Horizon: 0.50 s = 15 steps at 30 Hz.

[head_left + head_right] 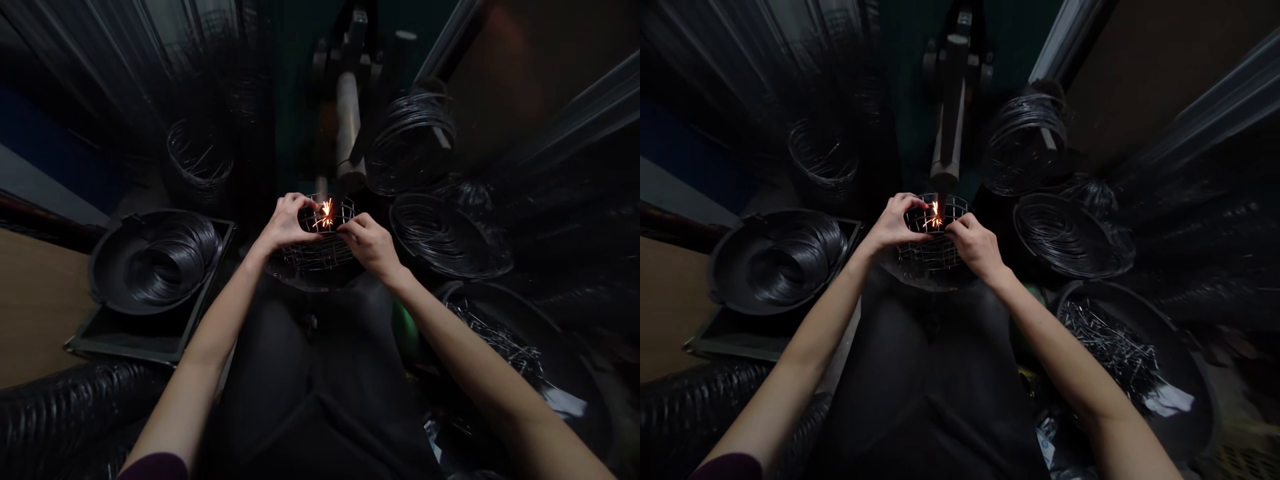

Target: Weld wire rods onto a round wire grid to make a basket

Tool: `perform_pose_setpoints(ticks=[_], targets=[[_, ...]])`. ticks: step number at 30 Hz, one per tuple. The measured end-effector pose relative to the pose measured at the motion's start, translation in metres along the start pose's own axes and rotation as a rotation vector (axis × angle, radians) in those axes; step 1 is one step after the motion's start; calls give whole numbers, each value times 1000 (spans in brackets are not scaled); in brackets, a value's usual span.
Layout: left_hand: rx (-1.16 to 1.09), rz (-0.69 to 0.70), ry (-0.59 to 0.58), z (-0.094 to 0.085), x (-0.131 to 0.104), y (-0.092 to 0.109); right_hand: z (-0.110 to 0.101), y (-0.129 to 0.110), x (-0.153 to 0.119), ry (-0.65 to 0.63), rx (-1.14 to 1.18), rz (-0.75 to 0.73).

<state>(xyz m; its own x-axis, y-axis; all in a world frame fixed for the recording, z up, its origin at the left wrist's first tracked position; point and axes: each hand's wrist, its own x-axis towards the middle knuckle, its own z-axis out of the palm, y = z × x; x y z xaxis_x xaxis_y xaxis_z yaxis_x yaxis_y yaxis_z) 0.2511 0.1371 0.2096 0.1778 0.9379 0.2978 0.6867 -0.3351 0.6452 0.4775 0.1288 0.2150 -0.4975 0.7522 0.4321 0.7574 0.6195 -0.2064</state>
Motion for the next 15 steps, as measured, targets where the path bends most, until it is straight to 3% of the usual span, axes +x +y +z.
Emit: perform_pose_setpoints(ticks=[6, 11, 15], targets=[[23, 23, 14, -3, 8, -1, 4, 7, 6, 37, 71, 85], [15, -35, 8, -3, 29, -14, 12, 8, 27, 25, 128, 163], [-15, -1, 2, -6, 37, -9, -3, 9, 17, 35, 137, 217]])
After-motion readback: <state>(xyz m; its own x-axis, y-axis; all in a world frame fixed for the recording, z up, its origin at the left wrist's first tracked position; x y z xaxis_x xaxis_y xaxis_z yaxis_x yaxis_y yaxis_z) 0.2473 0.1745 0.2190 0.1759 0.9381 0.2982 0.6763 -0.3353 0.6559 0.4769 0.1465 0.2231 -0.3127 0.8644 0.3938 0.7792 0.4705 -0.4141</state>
